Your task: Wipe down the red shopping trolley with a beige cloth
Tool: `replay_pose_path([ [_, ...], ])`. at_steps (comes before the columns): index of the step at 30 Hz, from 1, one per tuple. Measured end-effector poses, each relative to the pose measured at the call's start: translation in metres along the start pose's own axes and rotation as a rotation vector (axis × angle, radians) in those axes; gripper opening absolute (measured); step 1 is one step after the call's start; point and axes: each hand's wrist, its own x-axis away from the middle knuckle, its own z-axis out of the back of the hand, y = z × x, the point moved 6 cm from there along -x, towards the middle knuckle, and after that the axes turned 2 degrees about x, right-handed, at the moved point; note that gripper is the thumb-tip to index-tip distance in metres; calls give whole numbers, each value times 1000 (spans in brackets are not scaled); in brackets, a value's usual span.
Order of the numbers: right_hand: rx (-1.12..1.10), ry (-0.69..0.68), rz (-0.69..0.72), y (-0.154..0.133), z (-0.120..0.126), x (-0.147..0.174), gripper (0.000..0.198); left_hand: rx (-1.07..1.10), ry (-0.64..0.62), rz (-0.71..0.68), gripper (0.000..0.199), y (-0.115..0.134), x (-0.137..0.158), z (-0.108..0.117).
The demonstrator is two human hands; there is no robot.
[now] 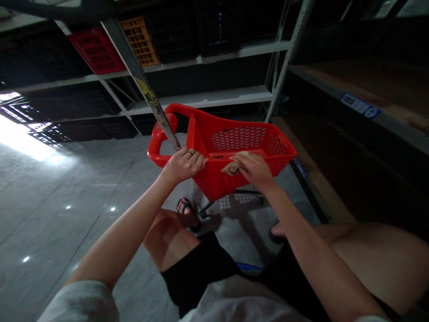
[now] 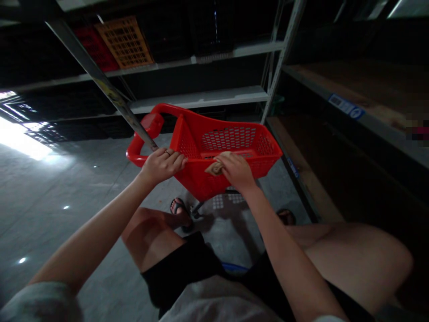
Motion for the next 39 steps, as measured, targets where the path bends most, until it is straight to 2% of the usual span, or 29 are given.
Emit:
replay_pose_path([
  [3,-70,-3,98,-60,-13,-29,40,-5,-7,-6,47,1,-6,-1],
  [6,-158,21,116,-82,-19,-40,37,55,-11,-48,41,-4,2,5],
  [8,-206,34,105,-75,-20,-35,40,133,13,-40,31,-10,18,11],
  [10,-223,52,73,-58,-18,-23,43,146,96,41,24,-19,40,18],
  [13,-213,78,25,-33,-13,-8,46,85,323,295,26,-33,68,35],
  [15,-211,90,-8,-25,-11,-6,44,71,427,475,32,-38,73,45],
  [17,-223,99,-26,-29,-10,-10,41,116,395,592,36,-39,62,48],
  [21,-297,105,61,-68,-11,-29,40,291,168,739,34,-41,29,47],
  [24,-319,103,120,-100,-17,-40,43,342,93,828,37,-47,23,48],
  [27,-329,125,121,-109,-21,-41,49,371,73,833,36,-52,27,46],
  [30,-312,151,105,-90,-20,-27,52,359,92,839,36,-56,32,46],
  [36,-184,162,-7,-6,-10,10,43,317,132,835,37,-49,32,42],
  [39,-92,199,-64,-2,-7,10,39,248,158,831,37,-43,27,41],
])
